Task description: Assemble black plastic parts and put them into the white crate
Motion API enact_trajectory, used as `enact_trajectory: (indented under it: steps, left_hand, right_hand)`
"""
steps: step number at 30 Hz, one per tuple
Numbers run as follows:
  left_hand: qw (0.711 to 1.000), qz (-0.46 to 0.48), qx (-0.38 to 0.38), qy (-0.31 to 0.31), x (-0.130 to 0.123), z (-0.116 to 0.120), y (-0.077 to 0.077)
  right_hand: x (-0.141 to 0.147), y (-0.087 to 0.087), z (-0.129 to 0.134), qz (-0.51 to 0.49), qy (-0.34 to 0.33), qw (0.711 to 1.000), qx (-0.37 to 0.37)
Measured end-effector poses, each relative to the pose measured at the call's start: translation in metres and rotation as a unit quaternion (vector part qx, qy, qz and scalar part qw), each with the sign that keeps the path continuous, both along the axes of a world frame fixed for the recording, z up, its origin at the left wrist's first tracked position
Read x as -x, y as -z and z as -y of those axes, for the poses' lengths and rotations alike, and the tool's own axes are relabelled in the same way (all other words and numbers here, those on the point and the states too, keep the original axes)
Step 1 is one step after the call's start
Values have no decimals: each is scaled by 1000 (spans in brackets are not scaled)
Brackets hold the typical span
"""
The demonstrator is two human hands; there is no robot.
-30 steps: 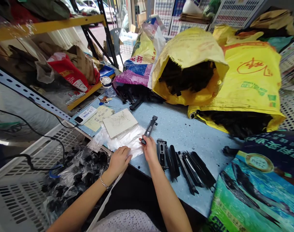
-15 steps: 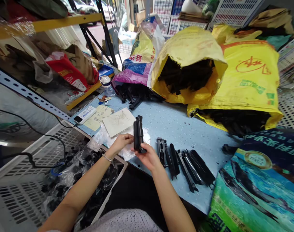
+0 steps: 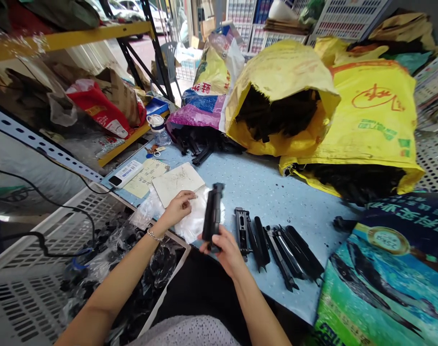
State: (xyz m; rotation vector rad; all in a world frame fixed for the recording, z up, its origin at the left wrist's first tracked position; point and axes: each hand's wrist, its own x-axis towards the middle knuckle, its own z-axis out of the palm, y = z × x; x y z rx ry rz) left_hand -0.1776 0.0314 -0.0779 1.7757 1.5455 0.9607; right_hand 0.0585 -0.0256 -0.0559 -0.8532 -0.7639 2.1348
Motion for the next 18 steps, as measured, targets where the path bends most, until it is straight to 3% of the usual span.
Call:
enact_trajectory:
  steps: [2, 3, 6, 9, 11, 13, 16, 18]
  left_hand:
    - [999, 11, -10, 34, 6, 2, -6]
    - [999, 4, -19, 47, 7, 6, -10]
    - [994, -31, -29, 105, -2, 31, -25]
    - [976, -45, -33, 209, -28, 64, -37]
    - [966, -50, -40, 251, -42, 84, -45]
    - [965, -62, -50, 249, -44, 103, -57]
    - [970, -104, -21, 217, -20, 138, -85]
    - [966, -150, 61, 199, 13, 166, -95]
  right_hand:
    - [-3, 6, 2, -68, -108, 987, 97]
    - [-3, 10, 0, -93, -132, 977, 142]
    - [6, 21, -9, -111, -100, 972, 181]
    - [20, 16, -4, 31, -32, 997, 55]
    - [26, 4, 10, 162, -4, 983, -81]
    - [24, -12, 27, 222, -38, 955, -195]
    - [2, -34, 41, 204, -182, 917, -291]
    - [-21, -41, 37, 303, -177, 871, -344]
